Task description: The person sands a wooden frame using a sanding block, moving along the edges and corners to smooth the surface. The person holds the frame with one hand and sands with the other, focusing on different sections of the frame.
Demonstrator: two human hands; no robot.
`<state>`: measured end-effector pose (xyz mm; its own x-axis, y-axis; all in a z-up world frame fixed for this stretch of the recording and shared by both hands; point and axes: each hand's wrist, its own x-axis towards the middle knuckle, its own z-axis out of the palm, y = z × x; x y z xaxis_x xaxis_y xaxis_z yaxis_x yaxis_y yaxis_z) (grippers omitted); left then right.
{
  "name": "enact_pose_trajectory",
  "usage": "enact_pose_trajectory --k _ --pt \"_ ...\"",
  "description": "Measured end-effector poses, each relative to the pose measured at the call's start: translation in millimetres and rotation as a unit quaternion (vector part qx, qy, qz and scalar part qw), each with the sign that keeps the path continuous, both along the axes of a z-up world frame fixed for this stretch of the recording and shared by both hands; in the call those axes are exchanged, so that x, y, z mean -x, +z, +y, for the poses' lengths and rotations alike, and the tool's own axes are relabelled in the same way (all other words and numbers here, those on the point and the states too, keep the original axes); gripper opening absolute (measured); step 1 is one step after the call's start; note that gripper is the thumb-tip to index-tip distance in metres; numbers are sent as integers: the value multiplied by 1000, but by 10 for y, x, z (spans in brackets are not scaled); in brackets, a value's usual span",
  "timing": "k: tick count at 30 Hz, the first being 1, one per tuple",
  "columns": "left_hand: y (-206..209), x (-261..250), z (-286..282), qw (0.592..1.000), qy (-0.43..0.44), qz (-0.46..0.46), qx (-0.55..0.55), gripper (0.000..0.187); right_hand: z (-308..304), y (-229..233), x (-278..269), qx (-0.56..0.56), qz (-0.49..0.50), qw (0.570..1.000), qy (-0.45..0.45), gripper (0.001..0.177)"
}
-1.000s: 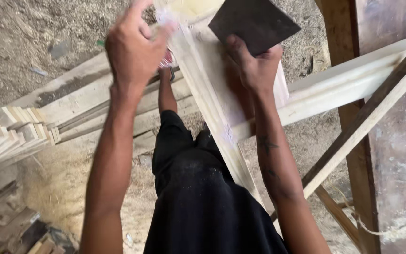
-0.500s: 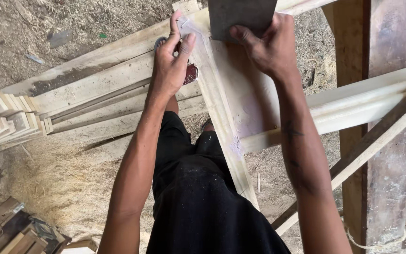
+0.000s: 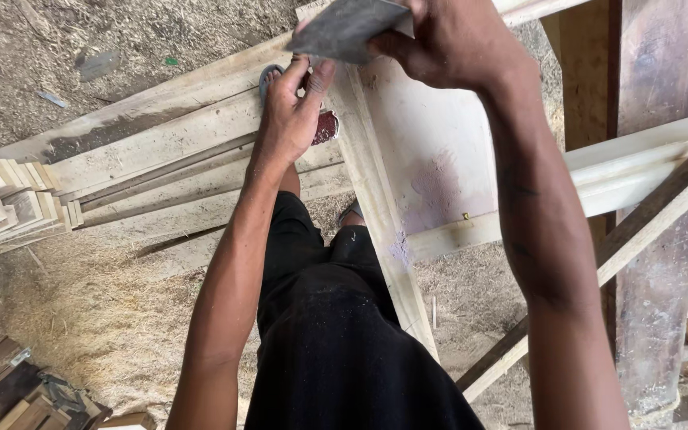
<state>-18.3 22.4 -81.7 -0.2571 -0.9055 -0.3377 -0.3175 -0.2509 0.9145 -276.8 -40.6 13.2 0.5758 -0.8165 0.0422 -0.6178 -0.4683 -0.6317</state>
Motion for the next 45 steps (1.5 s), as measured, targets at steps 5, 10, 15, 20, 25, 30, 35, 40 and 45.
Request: enact_pose_trajectory --k 5,10,15,20,25,30,35,40,45 --pt "91 -27 13 998 -10 -9 64 80 228 59 138 -147 -191 965 -103 29" --pt "139 -26 -9 1000 -3 7 17 71 392 76 184 -74 -135 966 -207 20" --pt "133 -55 67 997 21 -43 57 62 995 72 -266 10 -144 975 -171 28" --pt "214 -82 284 983 154 92 40 44 1373 51 -546 40 -47 987 -147 50" --pt "381 -356 172 951 59 204 -223 39 1373 -32 -536 44 -51 989 -133 54" --pt "438 -571 7 944 -128 168 -253 41 1350 11 -497 45 -3 994 -101 50" --pt "474 -465 134 956 -98 199 -191 29 1309 12 -584 71 24 992 -99 52" --pt "448 -395 96 947 40 237 -212 23 1227 -2 -792 98 77 982 -141 55" --pt "518 -406 102 959 64 190 -200 18 1355 95 -945 56 70 981 -171 62"
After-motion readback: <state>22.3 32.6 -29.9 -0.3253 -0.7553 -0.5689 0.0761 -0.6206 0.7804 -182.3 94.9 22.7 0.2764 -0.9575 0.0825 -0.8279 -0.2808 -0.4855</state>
